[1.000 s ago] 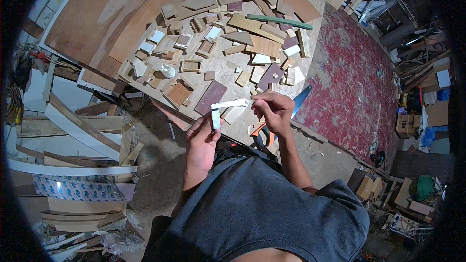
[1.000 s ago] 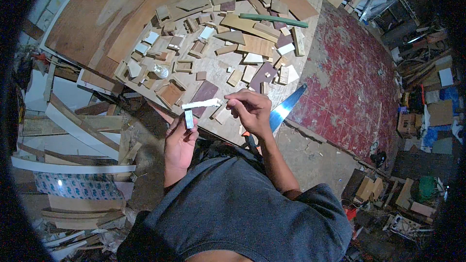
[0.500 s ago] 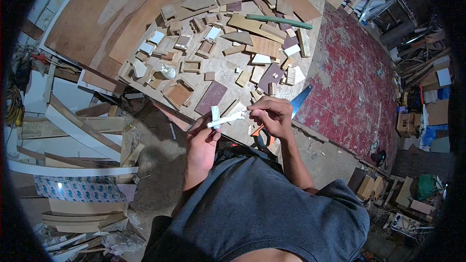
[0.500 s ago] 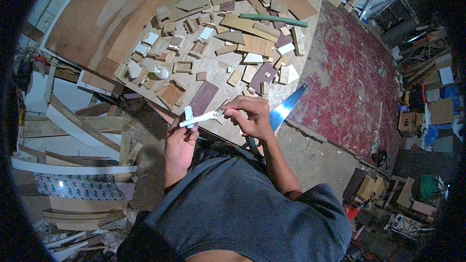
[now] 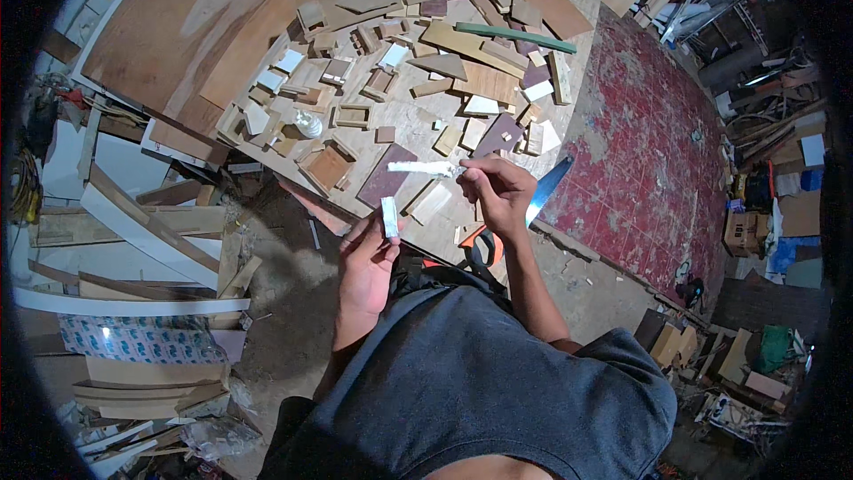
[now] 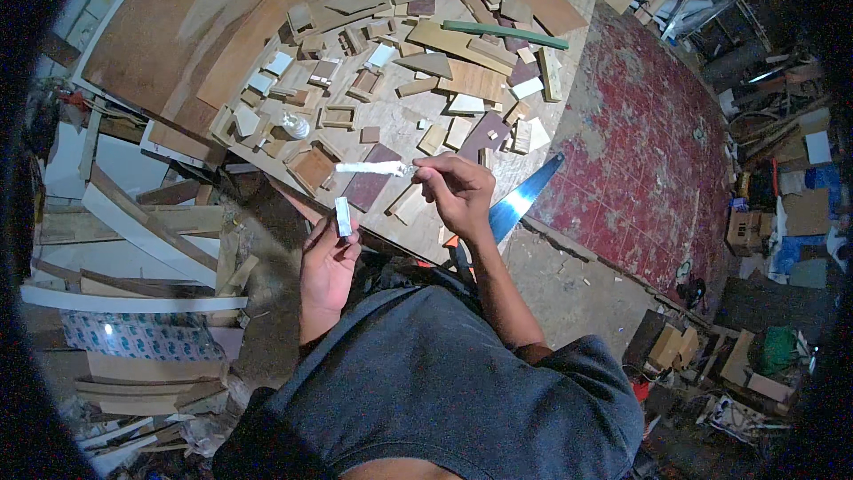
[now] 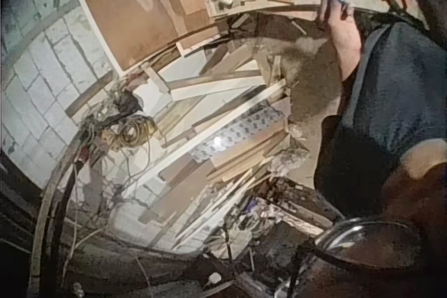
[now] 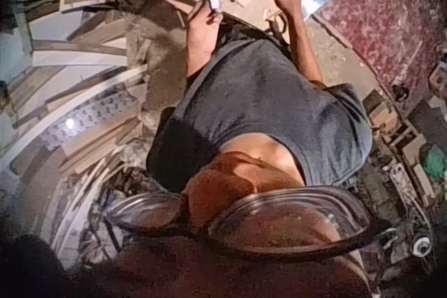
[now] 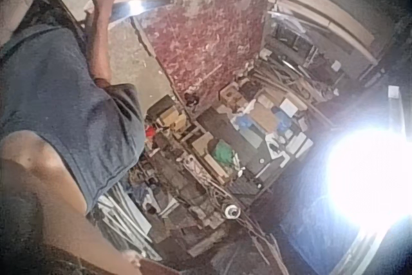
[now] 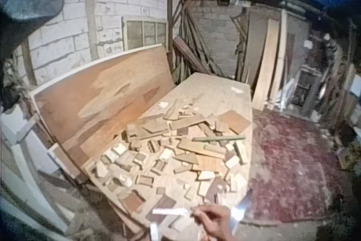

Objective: Sawing a small piece of wood and applying glue in a workshop environment.

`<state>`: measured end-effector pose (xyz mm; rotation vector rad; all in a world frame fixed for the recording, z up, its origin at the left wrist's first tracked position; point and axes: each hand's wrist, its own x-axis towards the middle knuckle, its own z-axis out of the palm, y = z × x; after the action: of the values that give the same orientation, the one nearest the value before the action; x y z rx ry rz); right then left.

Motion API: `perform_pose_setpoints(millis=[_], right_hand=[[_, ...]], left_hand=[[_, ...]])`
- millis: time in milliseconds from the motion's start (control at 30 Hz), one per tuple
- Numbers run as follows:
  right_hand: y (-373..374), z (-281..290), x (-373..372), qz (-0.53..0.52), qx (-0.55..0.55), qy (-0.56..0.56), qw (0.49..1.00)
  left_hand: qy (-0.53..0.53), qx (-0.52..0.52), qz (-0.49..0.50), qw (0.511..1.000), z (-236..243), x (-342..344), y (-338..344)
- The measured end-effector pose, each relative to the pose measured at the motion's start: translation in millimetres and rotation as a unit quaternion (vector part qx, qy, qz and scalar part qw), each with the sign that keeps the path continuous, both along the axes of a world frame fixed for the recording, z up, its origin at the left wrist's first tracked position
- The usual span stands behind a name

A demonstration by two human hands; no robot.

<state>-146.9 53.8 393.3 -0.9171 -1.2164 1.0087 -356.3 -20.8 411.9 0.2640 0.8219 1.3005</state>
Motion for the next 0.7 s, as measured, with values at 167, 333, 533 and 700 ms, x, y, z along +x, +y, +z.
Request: perform_pose_setpoints(millis=[167, 333, 533, 700], right_hand=[[24, -48, -25, -0.005, -0.126, -0.032, 0.991], [48, -116, -74, 0.047, -0.186, -0.167, 0.967], [91, -212, -123, 0.084, -0.253, -0.225, 0.937], [145, -214, -171, -0.017, -0.136, -0.295, 0.946]], left_hand=[[0.087, -0.052, 0.042, 0.994, -28, -27, -15], [0.111, -0.119, 0.093, 0.982, -72, -69, -42], [0.101, -0.160, 0.147, 0.971, -88, -107, -51], [0.092, -0.183, 0.135, 0.969, -107, -146, -40]])
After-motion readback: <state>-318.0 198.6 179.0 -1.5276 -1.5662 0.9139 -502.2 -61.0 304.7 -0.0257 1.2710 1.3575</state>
